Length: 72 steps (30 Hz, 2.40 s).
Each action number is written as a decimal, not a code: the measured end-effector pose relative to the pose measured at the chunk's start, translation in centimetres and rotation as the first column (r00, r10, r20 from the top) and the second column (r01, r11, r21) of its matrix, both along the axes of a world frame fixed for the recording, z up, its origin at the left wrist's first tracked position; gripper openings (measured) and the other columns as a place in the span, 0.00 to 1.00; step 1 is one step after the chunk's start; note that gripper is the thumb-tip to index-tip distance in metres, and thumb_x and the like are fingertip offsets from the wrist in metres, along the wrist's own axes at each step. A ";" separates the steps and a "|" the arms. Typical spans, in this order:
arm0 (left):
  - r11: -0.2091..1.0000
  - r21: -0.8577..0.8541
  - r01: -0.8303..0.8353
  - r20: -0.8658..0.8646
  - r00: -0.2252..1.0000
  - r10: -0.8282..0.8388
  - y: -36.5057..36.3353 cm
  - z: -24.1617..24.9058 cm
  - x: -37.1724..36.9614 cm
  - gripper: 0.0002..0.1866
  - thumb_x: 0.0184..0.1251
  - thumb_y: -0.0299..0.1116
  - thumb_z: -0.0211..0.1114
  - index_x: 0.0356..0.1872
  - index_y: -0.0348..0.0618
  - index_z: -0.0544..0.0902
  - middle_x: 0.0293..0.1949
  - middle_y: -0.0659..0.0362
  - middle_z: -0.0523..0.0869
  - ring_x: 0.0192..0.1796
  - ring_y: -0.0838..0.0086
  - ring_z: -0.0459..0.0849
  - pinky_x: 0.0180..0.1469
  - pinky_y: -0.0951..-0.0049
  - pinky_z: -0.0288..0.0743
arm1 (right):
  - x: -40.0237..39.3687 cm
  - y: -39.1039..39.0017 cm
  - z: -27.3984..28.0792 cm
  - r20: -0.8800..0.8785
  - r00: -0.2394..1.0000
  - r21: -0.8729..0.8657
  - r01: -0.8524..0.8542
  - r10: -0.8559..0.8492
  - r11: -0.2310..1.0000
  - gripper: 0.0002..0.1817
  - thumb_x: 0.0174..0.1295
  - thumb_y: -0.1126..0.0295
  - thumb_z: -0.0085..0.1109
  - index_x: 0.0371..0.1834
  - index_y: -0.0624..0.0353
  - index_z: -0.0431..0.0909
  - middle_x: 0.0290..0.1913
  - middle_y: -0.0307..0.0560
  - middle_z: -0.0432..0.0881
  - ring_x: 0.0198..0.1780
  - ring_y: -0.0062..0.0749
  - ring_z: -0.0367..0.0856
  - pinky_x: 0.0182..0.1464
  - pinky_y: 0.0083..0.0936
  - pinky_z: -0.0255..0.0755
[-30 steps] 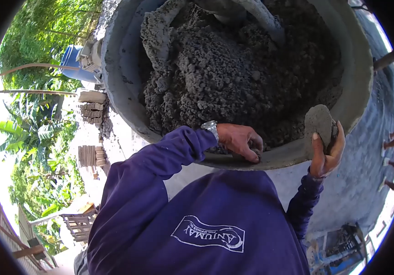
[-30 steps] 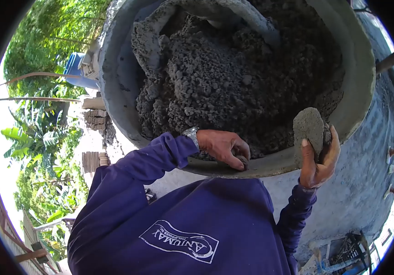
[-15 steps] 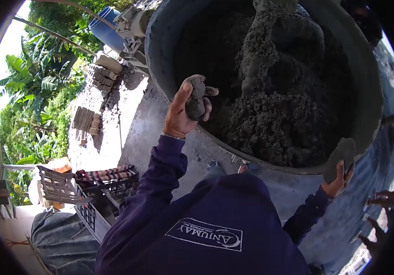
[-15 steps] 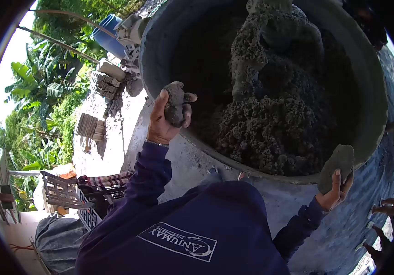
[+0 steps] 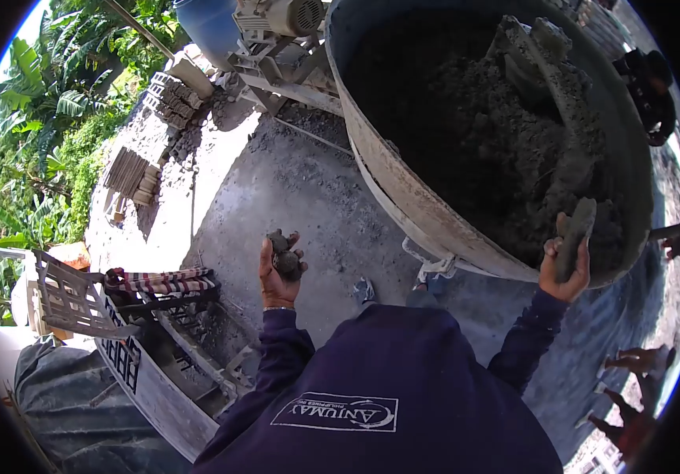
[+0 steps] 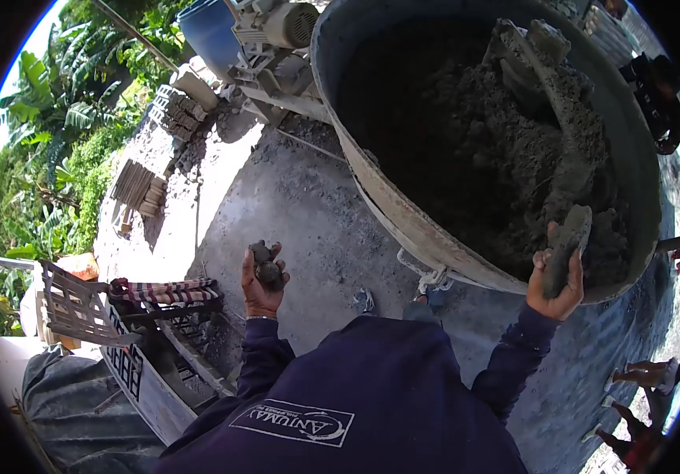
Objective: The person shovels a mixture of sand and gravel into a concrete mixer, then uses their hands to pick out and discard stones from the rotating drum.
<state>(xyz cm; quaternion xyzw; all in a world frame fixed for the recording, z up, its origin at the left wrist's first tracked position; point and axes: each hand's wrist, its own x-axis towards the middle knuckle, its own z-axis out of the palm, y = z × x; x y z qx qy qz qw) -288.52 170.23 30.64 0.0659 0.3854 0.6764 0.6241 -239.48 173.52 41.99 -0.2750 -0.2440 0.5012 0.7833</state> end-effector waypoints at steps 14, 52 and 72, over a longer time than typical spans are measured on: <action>0.974 -0.195 -0.119 -0.128 0.987 0.096 -3.8 -4.9 -9.2 0.20 0.68 0.52 0.62 0.51 0.51 0.76 0.49 0.53 0.84 0.30 0.72 0.83 0.25 0.71 0.80 | -10.4 21.5 -0.4 0.828 0.295 -0.499 0.001 0.477 0.867 0.38 0.44 0.67 0.75 0.60 0.67 0.70 0.52 0.53 0.78 0.51 0.34 0.79 0.54 0.27 0.74; 0.608 -0.749 -0.263 -0.591 0.679 -0.436 1.6 -14.4 -18.8 0.23 0.64 0.52 0.66 0.42 0.38 0.80 0.38 0.56 0.84 0.40 0.67 0.84 0.46 0.67 0.75 | -18.7 49.5 -36.9 0.580 -0.176 -0.767 0.212 0.796 0.606 0.31 0.64 0.51 0.51 0.63 0.63 0.70 0.56 0.59 0.78 0.57 0.50 0.77 0.57 0.42 0.73; 0.543 -0.805 -0.240 -0.375 0.915 -0.152 2.4 -13.4 -15.9 0.23 0.63 0.49 0.67 0.49 0.42 0.79 0.36 0.57 0.86 0.28 0.71 0.84 0.24 0.70 0.77 | -13.4 45.7 -36.3 0.192 0.229 -0.829 -0.482 0.954 0.283 0.28 0.73 0.48 0.42 0.63 0.60 0.70 0.60 0.59 0.76 0.58 0.49 0.76 0.57 0.46 0.74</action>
